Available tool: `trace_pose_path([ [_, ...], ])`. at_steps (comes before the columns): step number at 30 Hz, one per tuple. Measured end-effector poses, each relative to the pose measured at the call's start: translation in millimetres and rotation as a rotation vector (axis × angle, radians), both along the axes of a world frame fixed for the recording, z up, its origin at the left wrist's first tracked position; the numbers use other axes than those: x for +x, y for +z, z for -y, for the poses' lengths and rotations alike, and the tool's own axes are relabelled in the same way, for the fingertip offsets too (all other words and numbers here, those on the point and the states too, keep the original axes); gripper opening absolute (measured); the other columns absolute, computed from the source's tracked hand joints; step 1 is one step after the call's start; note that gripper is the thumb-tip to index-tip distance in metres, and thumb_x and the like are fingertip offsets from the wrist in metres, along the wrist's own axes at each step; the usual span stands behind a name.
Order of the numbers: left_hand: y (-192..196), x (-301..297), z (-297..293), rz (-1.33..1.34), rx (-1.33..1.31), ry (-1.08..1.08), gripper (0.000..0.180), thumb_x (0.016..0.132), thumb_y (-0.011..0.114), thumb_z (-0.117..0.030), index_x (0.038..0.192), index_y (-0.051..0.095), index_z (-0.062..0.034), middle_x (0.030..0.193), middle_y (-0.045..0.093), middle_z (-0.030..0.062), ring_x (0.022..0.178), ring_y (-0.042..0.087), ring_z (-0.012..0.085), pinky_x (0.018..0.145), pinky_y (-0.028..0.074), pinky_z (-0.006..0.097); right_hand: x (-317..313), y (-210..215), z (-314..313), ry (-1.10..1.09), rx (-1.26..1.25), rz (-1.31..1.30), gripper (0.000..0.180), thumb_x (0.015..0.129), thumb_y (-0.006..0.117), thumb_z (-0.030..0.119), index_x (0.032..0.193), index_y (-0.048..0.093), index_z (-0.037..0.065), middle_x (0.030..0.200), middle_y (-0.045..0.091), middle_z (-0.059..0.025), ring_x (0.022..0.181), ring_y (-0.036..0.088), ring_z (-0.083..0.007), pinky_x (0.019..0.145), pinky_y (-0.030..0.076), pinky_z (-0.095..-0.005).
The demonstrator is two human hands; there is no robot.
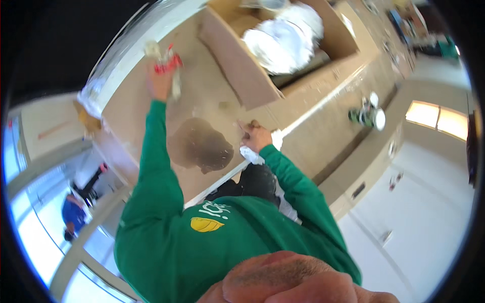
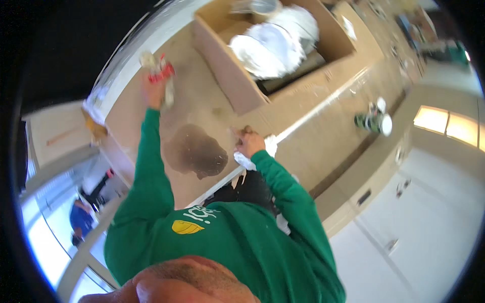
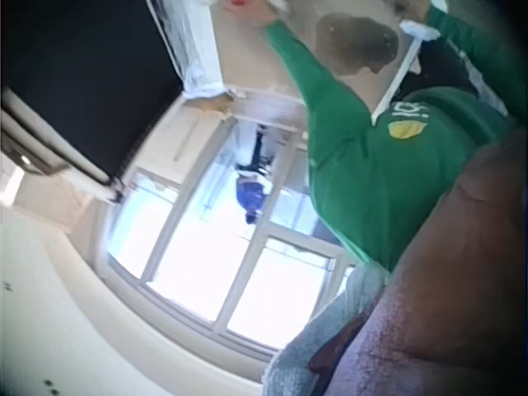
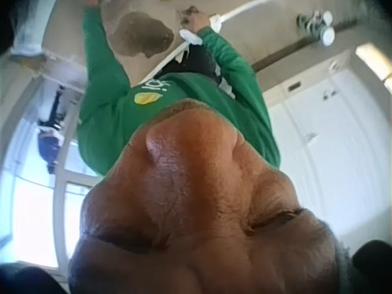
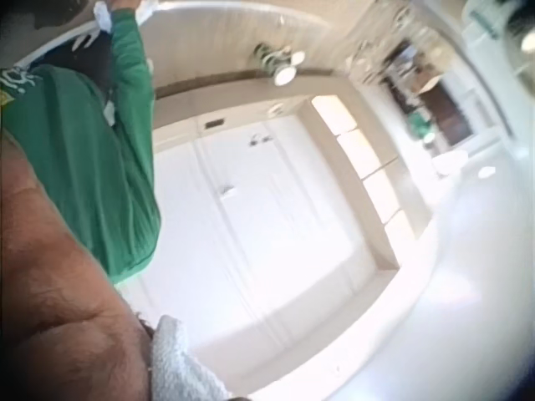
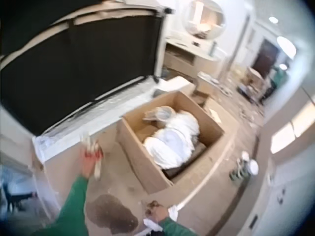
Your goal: The person applies liquid from a small container to the edge of a lit shelf unit using a brush and then wipes the interior surfaces and edges of the shelf with a white cloth.
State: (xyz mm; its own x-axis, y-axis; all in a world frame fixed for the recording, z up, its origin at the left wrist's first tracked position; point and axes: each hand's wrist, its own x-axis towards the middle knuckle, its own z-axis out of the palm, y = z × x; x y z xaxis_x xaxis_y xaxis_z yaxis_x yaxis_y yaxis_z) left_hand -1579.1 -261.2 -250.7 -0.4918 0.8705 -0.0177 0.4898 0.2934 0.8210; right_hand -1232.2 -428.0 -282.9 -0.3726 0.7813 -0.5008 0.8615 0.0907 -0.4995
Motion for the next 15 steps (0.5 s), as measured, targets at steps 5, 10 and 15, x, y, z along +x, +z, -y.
trace_pose_path([
  [5, -33.9, 131.9, 90.1, -0.620, -0.040, -0.482, 0.053, 0.069, 0.077, -0.031, 0.111, 0.061, -0.0032, 0.112, 0.058, 0.0209, 0.100, 0.058, 0.0417, 0.084, 0.049, 0.048, 5.8, -1.7, -2.5, 0.023, 0.150, -0.082, 0.072, 0.068, 0.074, 0.024, 0.137, 0.051, 0.032, 0.105, 0.058, -0.0185, 0.092, 0.064, -0.0374, 0.080, 0.052, -0.0472],
  [10, -28.2, 119.6, 77.3, -0.531, -0.088, -0.483, 0.037, 0.071, 0.074, -0.024, 0.101, 0.066, -0.0035, 0.107, 0.065, 0.0170, 0.093, 0.062, 0.0389, 0.084, 0.050, 0.046, 17.1, -23.4, 1.9, 0.046, 0.148, -0.041, 0.069, 0.068, 0.074, 0.024, 0.134, 0.054, 0.029, 0.107, 0.059, -0.0190, 0.089, 0.065, -0.0365, 0.076, 0.053, -0.0479],
  [15, 10.7, 80.0, 127.9, 0.281, -0.036, -0.200, 0.031, 0.077, 0.070, -0.011, 0.106, 0.070, 0.0004, 0.099, 0.071, 0.0069, 0.085, 0.065, 0.0154, 0.079, 0.050, 0.031, 12.8, -33.2, 14.7, 0.010, 0.258, -0.092, 0.083, 0.063, 0.082, 0.037, 0.139, 0.048, 0.025, 0.104, 0.063, -0.0232, 0.090, 0.066, -0.0390, 0.076, 0.054, -0.0481],
])
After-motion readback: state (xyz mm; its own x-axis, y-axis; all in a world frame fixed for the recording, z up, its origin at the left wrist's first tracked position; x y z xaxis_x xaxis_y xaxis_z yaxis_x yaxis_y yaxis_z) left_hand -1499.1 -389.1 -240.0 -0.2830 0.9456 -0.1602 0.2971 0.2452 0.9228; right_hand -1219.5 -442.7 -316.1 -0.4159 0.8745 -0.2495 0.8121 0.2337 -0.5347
